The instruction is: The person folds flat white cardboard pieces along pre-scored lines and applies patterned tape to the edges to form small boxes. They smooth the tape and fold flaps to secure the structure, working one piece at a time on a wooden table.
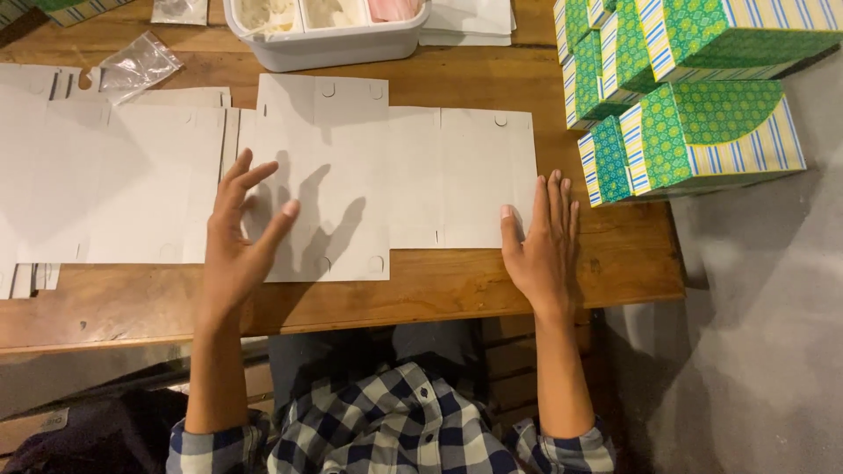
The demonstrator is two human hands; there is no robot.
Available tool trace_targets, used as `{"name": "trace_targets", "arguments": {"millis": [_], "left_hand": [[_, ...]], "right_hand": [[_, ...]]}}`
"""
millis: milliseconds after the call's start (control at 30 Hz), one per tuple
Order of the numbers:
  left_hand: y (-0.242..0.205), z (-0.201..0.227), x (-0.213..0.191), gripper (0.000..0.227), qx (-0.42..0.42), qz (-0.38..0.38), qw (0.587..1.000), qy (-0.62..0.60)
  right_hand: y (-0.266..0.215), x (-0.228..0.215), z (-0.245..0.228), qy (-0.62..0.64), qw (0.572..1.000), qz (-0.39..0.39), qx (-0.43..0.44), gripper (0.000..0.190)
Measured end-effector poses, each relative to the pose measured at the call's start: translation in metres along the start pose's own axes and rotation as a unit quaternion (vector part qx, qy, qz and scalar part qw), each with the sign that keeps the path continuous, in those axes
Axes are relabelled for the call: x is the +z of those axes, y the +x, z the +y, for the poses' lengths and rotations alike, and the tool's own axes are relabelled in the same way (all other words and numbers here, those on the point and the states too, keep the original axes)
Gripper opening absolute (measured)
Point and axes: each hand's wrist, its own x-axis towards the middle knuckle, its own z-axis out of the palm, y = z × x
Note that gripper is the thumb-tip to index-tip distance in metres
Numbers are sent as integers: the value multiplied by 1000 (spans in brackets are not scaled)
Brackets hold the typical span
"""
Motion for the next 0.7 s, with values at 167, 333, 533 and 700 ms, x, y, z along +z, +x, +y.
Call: {"name": "trace_targets", "arguments": {"millis": [167, 333, 533, 700], "left_hand": [[-11, -24, 14, 67, 87, -100, 979, 158], [-31, -17, 23, 77, 72, -153, 940, 297], [-47, -13, 21, 62, 68, -131, 941, 306], [-55, -12, 24, 81, 52, -28, 941, 333]], "right_hand": [[1, -2, 2, 6, 1000, -3, -2, 69], [1, -6, 0, 35, 999, 11, -1, 69], [0, -16, -4, 88, 995, 31, -21, 60], [-1, -17, 1, 93, 994, 38, -36, 52]]}}
